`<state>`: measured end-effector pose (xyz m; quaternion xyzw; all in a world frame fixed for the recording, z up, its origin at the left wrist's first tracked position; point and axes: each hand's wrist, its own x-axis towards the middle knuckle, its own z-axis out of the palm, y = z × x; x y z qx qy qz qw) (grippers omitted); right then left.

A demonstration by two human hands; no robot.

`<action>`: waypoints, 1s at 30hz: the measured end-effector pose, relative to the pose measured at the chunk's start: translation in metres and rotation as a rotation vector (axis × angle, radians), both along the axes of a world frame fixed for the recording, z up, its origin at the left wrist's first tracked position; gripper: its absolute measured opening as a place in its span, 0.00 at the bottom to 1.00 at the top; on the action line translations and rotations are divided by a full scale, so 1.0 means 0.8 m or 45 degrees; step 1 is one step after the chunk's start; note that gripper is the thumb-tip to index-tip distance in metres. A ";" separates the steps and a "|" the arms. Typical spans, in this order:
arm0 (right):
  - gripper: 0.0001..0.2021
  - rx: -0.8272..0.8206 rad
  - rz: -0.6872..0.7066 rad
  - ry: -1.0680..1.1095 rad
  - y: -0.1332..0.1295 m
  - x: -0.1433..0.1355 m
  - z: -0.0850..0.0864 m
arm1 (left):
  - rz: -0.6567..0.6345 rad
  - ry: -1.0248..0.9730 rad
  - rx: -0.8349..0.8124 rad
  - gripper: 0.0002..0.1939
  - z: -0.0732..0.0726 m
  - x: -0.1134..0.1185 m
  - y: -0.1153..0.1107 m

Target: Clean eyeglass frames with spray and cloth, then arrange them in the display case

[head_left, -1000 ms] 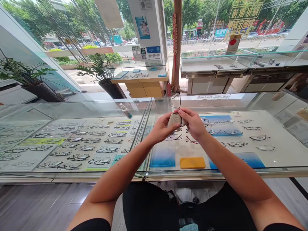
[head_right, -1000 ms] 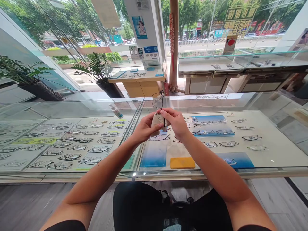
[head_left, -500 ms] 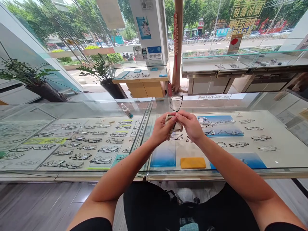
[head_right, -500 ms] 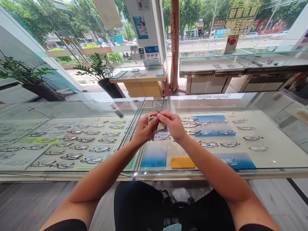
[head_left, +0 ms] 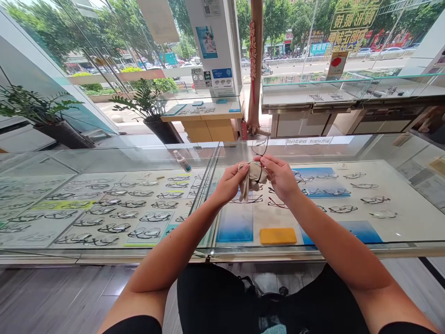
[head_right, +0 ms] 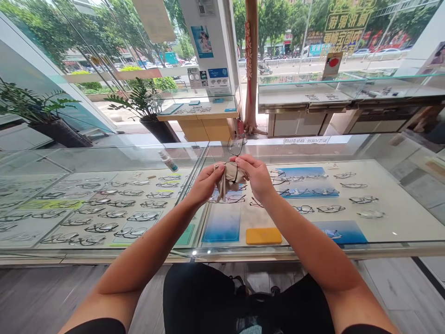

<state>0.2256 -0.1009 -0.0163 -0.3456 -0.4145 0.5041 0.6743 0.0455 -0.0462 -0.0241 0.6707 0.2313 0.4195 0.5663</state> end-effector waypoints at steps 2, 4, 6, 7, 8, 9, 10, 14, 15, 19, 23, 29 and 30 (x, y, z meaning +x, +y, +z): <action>0.16 0.020 -0.060 0.018 0.004 0.008 0.000 | 0.105 -0.056 -0.005 0.32 -0.003 -0.003 0.011; 0.14 0.051 -0.114 0.041 0.008 0.015 0.001 | 0.223 -0.136 -0.014 0.31 -0.004 -0.009 0.025; 0.13 0.069 -0.130 0.072 0.010 0.021 0.002 | 0.346 -0.232 -0.021 0.28 -0.002 -0.016 0.042; 0.13 0.070 -0.124 0.086 0.011 0.024 0.002 | 0.417 -0.278 -0.019 0.27 0.000 -0.021 0.051; 0.13 0.072 -0.114 0.096 0.011 0.025 0.002 | 0.492 -0.320 -0.014 0.25 0.003 -0.026 0.060; 0.13 0.074 -0.102 0.101 0.010 0.026 0.003 | 0.566 -0.354 -0.006 0.24 0.005 -0.032 0.069; 0.13 0.077 -0.088 0.098 0.010 0.026 0.003 | 0.641 -0.379 0.002 0.22 0.008 -0.038 0.078; 0.13 0.098 -0.048 0.062 0.009 0.027 0.003 | 0.923 -0.325 -0.002 0.14 0.010 -0.062 0.110; 0.12 0.104 -0.045 0.052 0.009 0.027 0.003 | 0.994 -0.271 -0.006 0.12 0.009 -0.069 0.117; 0.13 0.111 -0.029 0.020 0.009 0.029 0.002 | 1.239 0.085 0.053 0.11 0.004 -0.093 0.137; 0.13 0.094 -0.002 -0.008 0.008 0.030 0.004 | 1.233 0.460 0.107 0.09 -0.003 -0.114 0.145; 0.13 0.105 0.029 -0.057 0.009 0.029 0.007 | 1.148 0.468 0.022 0.03 -0.004 -0.114 0.141; 0.13 0.105 0.035 -0.055 0.010 0.029 0.007 | 1.102 0.435 -0.019 0.04 -0.001 -0.110 0.139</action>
